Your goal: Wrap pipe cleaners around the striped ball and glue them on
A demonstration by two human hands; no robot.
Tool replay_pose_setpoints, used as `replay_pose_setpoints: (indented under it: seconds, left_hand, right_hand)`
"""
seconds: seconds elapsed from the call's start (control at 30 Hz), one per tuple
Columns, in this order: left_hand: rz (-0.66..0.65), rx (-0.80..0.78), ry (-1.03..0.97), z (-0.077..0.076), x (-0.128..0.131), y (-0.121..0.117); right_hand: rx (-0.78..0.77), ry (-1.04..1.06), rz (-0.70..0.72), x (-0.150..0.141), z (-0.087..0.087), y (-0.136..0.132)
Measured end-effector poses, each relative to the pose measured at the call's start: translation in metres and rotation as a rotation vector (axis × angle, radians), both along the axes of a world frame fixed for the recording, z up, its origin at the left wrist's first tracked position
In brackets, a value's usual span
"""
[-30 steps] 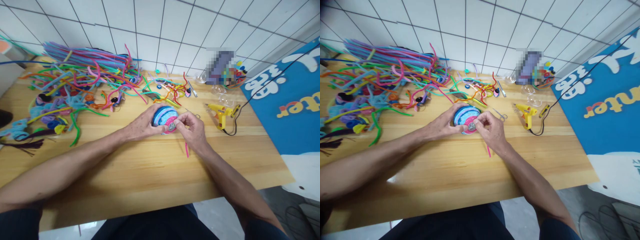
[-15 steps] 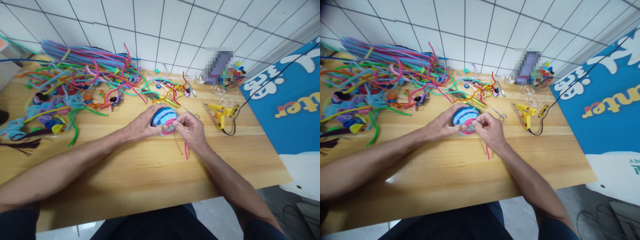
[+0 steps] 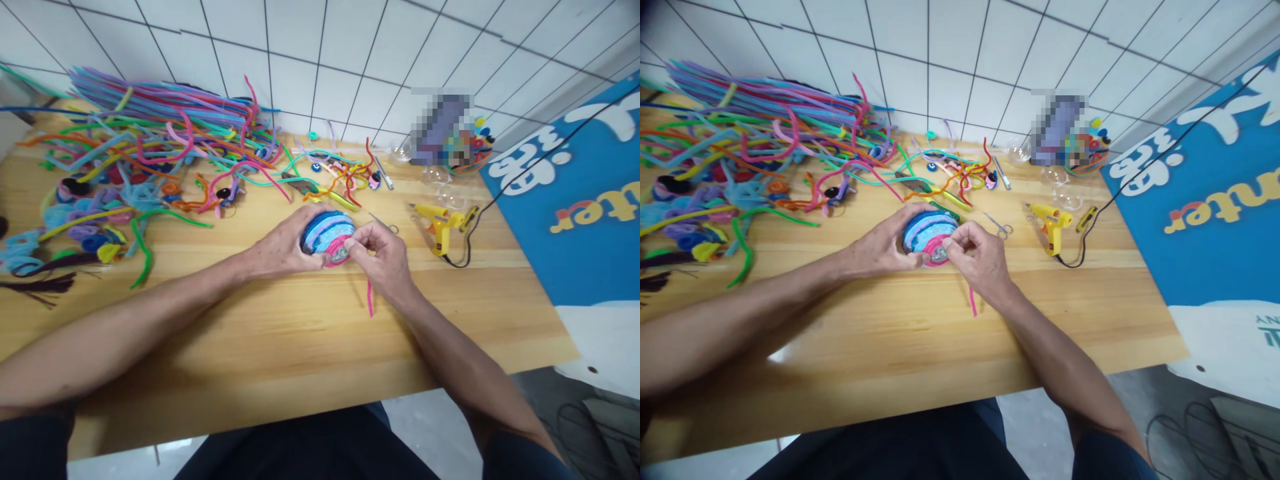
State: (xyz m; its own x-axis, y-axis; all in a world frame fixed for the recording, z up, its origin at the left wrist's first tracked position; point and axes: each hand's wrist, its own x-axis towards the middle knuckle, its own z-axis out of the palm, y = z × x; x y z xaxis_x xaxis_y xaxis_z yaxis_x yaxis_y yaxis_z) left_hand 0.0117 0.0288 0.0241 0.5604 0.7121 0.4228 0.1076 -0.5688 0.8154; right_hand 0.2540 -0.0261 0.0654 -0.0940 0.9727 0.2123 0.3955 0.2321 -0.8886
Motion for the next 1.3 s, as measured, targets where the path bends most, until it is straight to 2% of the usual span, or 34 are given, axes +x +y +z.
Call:
replay_pose_setpoints:
  seconds: [0.23, 0.5, 0.73, 0.9, 1.03, 1.3]
  left_hand:
    - [0.005, -0.052, 0.053, 0.013, 0.0, -0.005]
    - [0.011, -0.04, 0.048, 0.005, -0.002, -0.006]
    - [0.071, -0.064, 0.06, 0.008, 0.001, -0.009]
    - [0.104, -0.12, 0.003, 0.011, 0.003, -0.014]
    - [0.136, -0.151, -0.044, 0.007, 0.005, -0.018]
    - [0.114, -0.133, -0.062, -0.002, 0.005, -0.018]
  right_hand:
    - [-0.009, 0.023, 0.003, 0.0, -0.003, 0.0]
    - [-0.048, 0.143, 0.017, 0.0, -0.004, 0.002]
    - [-0.044, 0.088, 0.026, -0.006, 0.002, -0.005]
    - [-0.043, 0.124, 0.055, -0.006, 0.007, -0.005]
    - [-0.027, 0.112, 0.041, -0.003, 0.01, -0.002]
    - [-0.011, 0.048, 0.053, -0.002, 0.009, 0.0]
